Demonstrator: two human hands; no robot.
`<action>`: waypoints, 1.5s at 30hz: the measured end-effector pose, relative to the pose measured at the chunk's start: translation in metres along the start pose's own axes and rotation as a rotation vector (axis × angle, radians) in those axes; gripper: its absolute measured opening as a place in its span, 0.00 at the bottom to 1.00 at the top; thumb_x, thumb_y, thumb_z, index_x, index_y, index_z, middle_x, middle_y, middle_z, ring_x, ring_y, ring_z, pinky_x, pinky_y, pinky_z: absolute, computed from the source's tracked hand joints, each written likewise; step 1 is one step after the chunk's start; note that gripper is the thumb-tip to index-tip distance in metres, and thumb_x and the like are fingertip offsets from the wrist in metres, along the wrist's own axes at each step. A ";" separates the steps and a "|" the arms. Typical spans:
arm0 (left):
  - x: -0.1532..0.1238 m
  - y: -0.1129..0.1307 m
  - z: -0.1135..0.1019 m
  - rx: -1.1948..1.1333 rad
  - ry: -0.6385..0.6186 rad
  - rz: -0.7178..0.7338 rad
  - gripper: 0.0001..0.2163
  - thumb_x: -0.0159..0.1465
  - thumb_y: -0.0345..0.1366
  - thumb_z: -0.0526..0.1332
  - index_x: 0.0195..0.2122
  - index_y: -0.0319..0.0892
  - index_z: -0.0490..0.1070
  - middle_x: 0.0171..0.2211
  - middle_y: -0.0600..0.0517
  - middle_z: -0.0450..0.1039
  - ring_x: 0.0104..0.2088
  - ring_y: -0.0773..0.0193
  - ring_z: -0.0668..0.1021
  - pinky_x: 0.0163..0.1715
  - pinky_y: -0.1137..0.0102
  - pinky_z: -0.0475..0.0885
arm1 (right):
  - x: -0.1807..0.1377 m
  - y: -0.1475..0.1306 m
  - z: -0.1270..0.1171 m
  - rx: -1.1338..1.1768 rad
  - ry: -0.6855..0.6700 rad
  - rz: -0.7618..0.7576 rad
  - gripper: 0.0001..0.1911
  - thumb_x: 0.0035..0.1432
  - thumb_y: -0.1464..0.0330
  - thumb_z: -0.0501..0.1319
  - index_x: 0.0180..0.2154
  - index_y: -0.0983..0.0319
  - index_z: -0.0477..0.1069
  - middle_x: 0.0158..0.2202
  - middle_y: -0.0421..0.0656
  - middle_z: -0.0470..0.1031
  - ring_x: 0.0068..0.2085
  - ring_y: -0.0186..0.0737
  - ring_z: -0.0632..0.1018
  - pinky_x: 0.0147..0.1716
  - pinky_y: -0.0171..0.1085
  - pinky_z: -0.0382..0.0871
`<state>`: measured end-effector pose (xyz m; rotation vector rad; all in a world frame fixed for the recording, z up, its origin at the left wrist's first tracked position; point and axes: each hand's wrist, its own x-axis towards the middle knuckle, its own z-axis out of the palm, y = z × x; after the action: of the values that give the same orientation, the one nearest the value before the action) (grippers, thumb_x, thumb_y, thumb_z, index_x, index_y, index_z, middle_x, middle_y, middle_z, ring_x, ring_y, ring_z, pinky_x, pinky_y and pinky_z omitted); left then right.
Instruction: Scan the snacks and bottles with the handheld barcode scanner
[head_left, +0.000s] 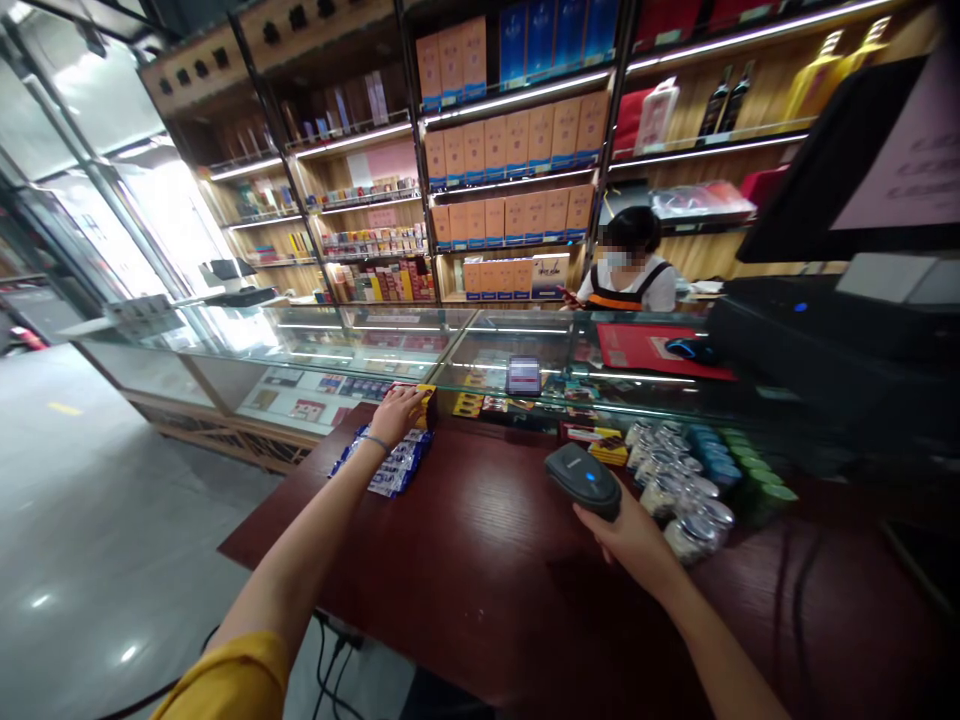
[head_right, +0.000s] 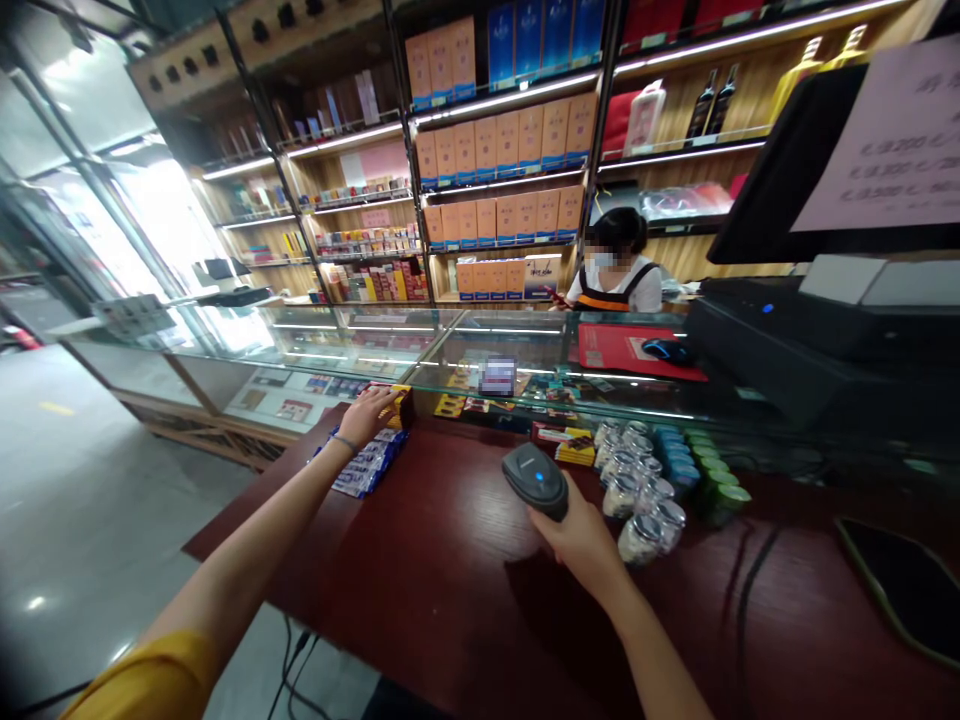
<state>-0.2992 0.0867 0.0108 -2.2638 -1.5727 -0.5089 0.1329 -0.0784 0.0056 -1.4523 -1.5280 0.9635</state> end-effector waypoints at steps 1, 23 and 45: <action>0.000 0.000 -0.001 -0.005 -0.004 0.005 0.21 0.70 0.35 0.59 0.64 0.48 0.69 0.60 0.45 0.74 0.59 0.49 0.73 0.62 0.53 0.67 | 0.000 0.000 0.000 0.002 0.002 -0.001 0.34 0.56 0.56 0.63 0.61 0.61 0.64 0.19 0.32 0.71 0.13 0.36 0.70 0.13 0.32 0.62; 0.011 0.158 0.018 -0.375 0.244 0.079 0.17 0.72 0.39 0.57 0.60 0.45 0.71 0.54 0.42 0.74 0.57 0.50 0.75 0.60 0.55 0.71 | 0.003 -0.014 -0.048 0.365 0.316 -0.104 0.19 0.56 0.53 0.67 0.27 0.59 0.67 0.15 0.33 0.66 0.13 0.31 0.67 0.14 0.30 0.58; 0.061 0.347 0.084 -0.537 0.011 0.205 0.21 0.64 0.29 0.62 0.58 0.53 0.75 0.61 0.41 0.73 0.63 0.39 0.71 0.64 0.40 0.60 | 0.000 -0.020 -0.080 0.556 0.476 -0.008 0.18 0.51 0.56 0.68 0.24 0.57 0.63 0.14 0.32 0.64 0.12 0.30 0.65 0.12 0.31 0.58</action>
<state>0.0556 0.0608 -0.0590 -2.7609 -1.2847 -0.9762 0.1994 -0.0796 0.0550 -1.1568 -0.8326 0.8660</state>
